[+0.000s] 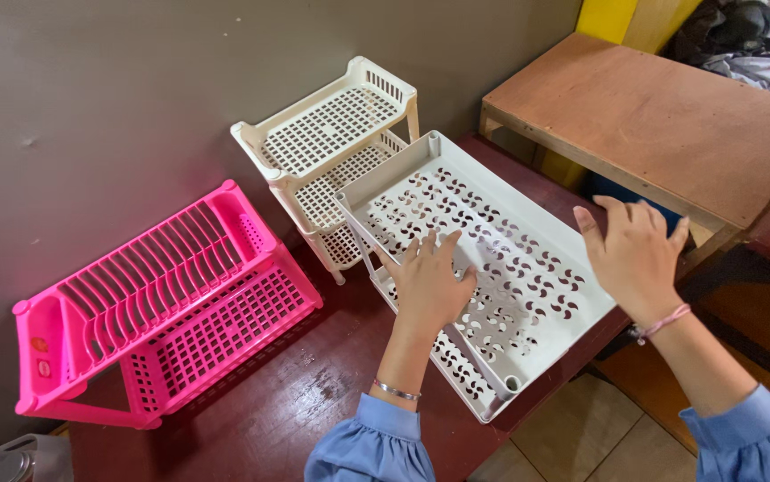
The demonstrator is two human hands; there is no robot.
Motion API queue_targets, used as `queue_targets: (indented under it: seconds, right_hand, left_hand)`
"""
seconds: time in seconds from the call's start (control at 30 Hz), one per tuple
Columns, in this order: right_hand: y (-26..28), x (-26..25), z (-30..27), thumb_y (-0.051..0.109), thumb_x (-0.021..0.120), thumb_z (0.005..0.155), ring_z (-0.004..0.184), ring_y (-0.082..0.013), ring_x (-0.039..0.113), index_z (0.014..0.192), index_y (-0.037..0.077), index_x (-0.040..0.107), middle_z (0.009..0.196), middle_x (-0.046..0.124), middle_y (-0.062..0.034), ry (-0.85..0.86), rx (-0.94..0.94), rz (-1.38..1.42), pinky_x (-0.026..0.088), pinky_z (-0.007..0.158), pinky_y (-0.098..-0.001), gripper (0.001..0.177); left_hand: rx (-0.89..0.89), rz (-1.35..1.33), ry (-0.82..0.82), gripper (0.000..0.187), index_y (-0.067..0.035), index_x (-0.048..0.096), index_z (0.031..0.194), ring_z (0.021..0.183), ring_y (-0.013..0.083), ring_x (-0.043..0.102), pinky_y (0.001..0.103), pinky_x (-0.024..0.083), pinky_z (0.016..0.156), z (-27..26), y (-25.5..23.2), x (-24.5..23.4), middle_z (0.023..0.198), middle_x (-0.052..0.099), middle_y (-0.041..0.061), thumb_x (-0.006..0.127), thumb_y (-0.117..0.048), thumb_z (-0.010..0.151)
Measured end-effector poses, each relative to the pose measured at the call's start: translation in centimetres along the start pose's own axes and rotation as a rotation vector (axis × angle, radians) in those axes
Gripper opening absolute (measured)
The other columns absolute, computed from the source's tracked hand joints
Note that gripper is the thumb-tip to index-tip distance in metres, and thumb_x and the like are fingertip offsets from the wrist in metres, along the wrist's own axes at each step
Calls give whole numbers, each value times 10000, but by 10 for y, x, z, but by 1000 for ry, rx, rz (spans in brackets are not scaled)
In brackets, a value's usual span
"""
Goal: The person assembles a white plastic two-tier storage rack by inserting four white support poles into the base tray, then placing the top tray onto the poles. The person then wipes a grey plastic tray with a cloth.
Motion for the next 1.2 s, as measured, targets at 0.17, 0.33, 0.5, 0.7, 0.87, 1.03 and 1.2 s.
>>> queue_targets:
  seconds: [0.17, 0.33, 0.5, 0.7, 0.87, 1.03, 1.2]
  right_hand:
    - [78, -6, -37, 669, 280, 1012, 1469, -454, 308, 1510, 87, 430, 1457, 490, -286, 66, -201, 331, 115, 1161, -700, 780]
    - [142, 40, -100, 603, 293, 1011, 1517, -478, 90, 1620, 159, 214, 1552, 273, -336, 251, -321, 76, -3, 1068, -766, 758]
    - [141, 27, -102, 576, 321, 1009, 1503, -490, 146, 1598, 159, 269, 1551, 334, -308, 71, -376, 44, 50, 1073, -769, 724]
    - [122, 27, -122, 637, 327, 972, 1495, -434, 190, 1598, 230, 303, 1535, 395, -198, 285, -275, 30, 38, 1123, -758, 747]
    - [117, 17, -124, 623, 296, 981, 1503, -407, 190, 1560, 210, 320, 1558, 398, -167, 168, -513, -47, 0, 1114, -743, 712]
    - [66, 18, -78, 625, 318, 977, 1566, -341, 108, 1582, 292, 310, 1651, 312, -113, 298, -605, 10, -95, 1159, -721, 690]
    - [-8, -17, -40, 565, 340, 993, 1541, -360, 179, 1594, 248, 313, 1598, 374, -170, 28, -413, -109, 29, 1136, -753, 681]
  left_hand:
    - [20, -61, -97, 543, -215, 601, 1374, 1368, 370, 480, 763, -22, 1144, -1, 6, 3, 1449, 561, 172, 643, -344, 847]
    - [101, -208, -247, 437, -198, 639, 1334, 1352, 346, 524, 757, -2, 1177, -6, 15, -1, 1399, 642, 100, 581, -239, 903]
    - [35, -192, -148, 405, -194, 645, 1281, 1338, 307, 548, 751, 9, 1182, -1, 18, 10, 1300, 686, 45, 569, -243, 886]
    - [14, -155, -209, 379, -144, 685, 1225, 1318, 373, 535, 712, -12, 1189, -4, 18, 4, 1256, 709, 102, 569, -238, 876]
    - [116, -70, -305, 323, -111, 725, 1151, 1207, 405, 607, 675, 59, 1199, -10, -3, -5, 1151, 744, 142, 573, -273, 916]
    - [306, -206, 142, 298, -143, 751, 1108, 912, 318, 718, 508, 439, 1013, -16, -37, 21, 917, 767, 106, 538, -325, 1005]
    - [513, -313, 53, 252, -167, 771, 965, 880, 311, 696, 491, 435, 885, -36, -85, 23, 905, 774, 60, 590, -339, 998]
Point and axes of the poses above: each hand's wrist, its own z-axis towards the middle knuckle, its own x-axis out of the palm, y = z × x, the point moved 9 cm from there along z, towards the middle knuckle
